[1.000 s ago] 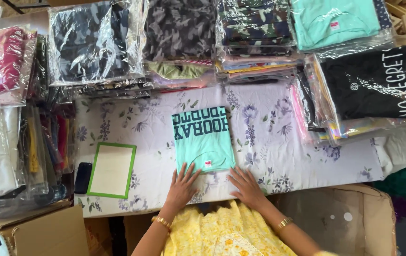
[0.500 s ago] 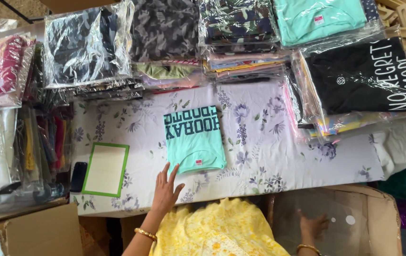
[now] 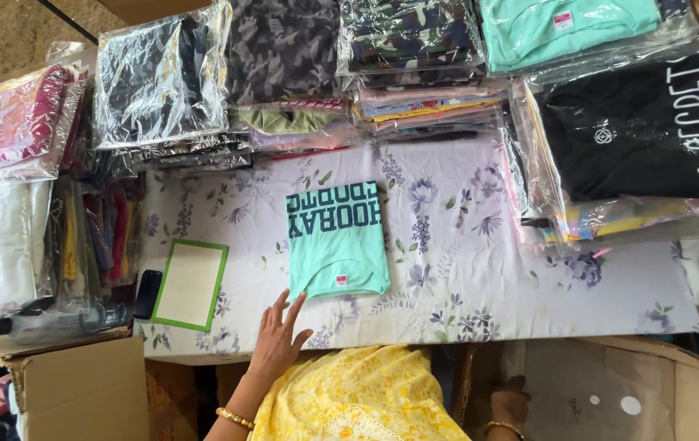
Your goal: The person folds a black printed garment and places it aside, then folds a pair of camouflage pants and wraps them in a clear plastic bag. They then fold a teal t-shirt, smooth it flat, and wrap it in plastic as well, adding it to the packed stack.
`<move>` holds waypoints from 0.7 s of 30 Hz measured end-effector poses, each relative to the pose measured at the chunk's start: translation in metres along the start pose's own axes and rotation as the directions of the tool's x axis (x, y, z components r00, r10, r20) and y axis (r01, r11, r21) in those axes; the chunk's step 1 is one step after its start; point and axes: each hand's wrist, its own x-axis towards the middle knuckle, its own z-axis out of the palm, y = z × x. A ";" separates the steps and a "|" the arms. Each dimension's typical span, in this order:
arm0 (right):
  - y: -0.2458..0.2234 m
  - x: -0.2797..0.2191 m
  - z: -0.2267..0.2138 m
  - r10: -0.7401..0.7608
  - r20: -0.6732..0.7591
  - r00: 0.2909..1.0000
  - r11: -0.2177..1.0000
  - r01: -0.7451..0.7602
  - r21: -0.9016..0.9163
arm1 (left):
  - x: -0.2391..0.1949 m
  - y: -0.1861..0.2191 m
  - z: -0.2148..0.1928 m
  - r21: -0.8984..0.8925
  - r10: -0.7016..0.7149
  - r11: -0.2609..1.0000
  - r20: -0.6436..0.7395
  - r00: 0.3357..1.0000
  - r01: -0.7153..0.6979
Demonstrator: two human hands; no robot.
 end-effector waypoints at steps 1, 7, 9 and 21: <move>-0.006 -0.001 -0.012 -0.087 0.045 0.995 0.987 0.092 -0.133 | 0.003 0.001 -0.001 -0.036 -0.019 0.999 -0.009 1.000 0.019; 0.040 0.095 0.014 -0.230 0.179 0.957 0.931 0.269 -0.245 | 0.016 0.010 0.007 -0.077 0.030 0.997 0.068 0.997 -0.025; 0.036 0.093 0.003 -0.235 0.222 0.946 0.923 0.289 -0.255 | 0.021 0.011 0.012 -0.114 0.069 0.992 0.056 0.996 -0.062; 0.008 0.096 -0.090 -0.206 0.494 0.845 0.972 0.235 0.003 | 0.038 0.006 0.017 -0.165 0.105 0.983 0.120 0.987 -0.084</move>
